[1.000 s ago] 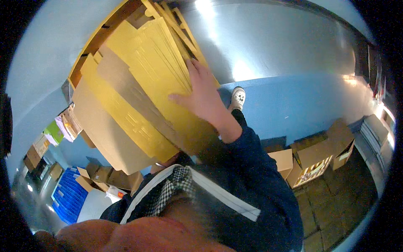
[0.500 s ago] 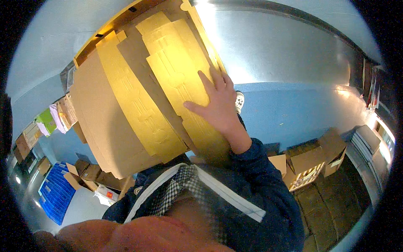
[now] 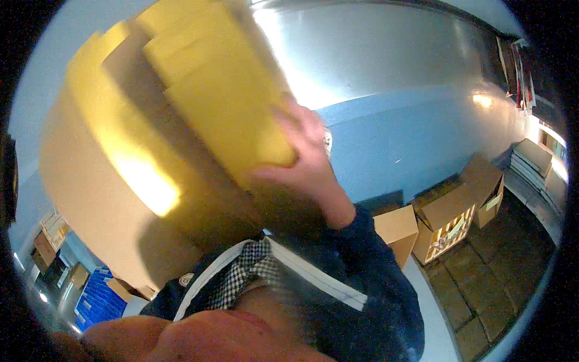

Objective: The person assembles a wooden frame by placing white sheets inside and inserting yellow wooden pieces to form a grid structure. The person handles the frame and pieces by hand, arranging them on the floor.

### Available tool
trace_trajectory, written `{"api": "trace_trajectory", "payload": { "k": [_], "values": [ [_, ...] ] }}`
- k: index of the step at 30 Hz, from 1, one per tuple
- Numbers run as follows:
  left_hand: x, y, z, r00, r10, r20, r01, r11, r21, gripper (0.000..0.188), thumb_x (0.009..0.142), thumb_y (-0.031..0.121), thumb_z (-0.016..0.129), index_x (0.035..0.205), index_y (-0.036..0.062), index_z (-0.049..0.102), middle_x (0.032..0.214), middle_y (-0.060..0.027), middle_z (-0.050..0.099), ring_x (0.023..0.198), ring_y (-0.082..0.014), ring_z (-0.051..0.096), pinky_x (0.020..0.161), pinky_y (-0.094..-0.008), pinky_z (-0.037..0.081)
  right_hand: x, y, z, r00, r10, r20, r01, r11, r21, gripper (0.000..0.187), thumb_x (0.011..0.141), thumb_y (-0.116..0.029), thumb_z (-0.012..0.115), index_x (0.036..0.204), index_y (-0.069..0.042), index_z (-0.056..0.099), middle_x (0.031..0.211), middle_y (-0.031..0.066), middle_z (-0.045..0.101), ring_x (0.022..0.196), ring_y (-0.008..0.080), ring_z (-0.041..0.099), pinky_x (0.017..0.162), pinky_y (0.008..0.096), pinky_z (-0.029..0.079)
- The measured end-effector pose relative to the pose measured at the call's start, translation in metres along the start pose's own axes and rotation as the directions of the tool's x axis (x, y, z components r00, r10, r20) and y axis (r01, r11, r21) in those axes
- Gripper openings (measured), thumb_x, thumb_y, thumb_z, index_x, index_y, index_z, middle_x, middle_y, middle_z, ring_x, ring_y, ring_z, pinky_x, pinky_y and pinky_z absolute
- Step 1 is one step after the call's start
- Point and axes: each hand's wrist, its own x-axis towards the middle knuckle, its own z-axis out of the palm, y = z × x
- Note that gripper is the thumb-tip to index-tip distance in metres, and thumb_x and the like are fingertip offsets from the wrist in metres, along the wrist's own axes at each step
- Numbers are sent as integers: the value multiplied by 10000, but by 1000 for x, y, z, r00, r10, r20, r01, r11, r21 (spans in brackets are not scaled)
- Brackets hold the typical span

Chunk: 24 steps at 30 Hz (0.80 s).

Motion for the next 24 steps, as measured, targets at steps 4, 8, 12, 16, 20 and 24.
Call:
{"api": "trace_trajectory", "payload": {
  "k": [4, 8, 12, 16, 20, 24],
  "values": [
    [97, 6, 149, 979, 0, 202, 27, 991, -129, 369, 978, 384, 563, 1224, 109, 586, 1159, -60, 645, 1018, -250, 603, 879, -440, 482, -45, 101, -95, 956, 198, -216, -147, 961, 233, 783, 773, -312, 799, 1438, -41, 488, 1536, 165, 371, 1417, 313, 342, 1165, 437, 294],
    [193, 10, 279, 941, 22, 337, 74, 960, -270, 357, 980, 376, 567, 1207, 102, 596, 1133, -61, 658, 990, -248, 618, 860, -431, 495, -79, 226, -177, 780, 520, -349, -346, 822, 452, 658, 895, -201, 712, 1467, -27, 437, 1447, 122, 483, 1295, 238, 482, 1107, 373, 377],
    [254, 5, 321, 927, 24, 373, 104, 942, -318, 345, 982, 367, 571, 1190, 94, 605, 1107, -62, 671, 963, -246, 632, 841, -422, 509, -69, 322, -224, 592, 689, -418, -435, 709, 555, 738, 904, -257, 737, 1496, -2, 377, 1397, 138, 529, 1199, 226, 554, 994, 346, 471],
    [226, -20, 244, 990, -51, 133, 82, 968, -238, 310, 978, 336, 597, 1158, 84, 613, 1059, -61, 692, 899, -244, 650, 787, -392, 525, -49, 452, -201, 475, 774, -419, -387, 612, 690, 817, 877, -290, 763, 1503, 23, 342, 1452, 149, 463, 1271, 262, 501, 1009, 393, 464],
    [151, -68, 90, 944, -281, 175, 278, 960, 38, 412, 964, 401, 591, 1247, 101, 581, 1159, -109, 647, 1049, -255, 633, 920, -406, 515, -40, 535, -133, 425, 872, -242, -392, 419, 819, 973, 829, -355, 800, 1567, -69, 235, 1541, 159, 347, 1311, 318, 466, 1029, 449, 445],
    [63, -81, -24, 932, -285, -223, 298, 954, 29, 446, 958, 399, 603, 1271, 84, 559, 1182, -137, 647, 1065, -280, 644, 900, -407, 530, -34, 570, -115, 361, 837, -410, -645, 542, 539, 944, 788, -397, 808, 1526, -49, 333, 1537, 195, 310, 1305, 329, 465, 1003, 459, 469]
  ]
}}
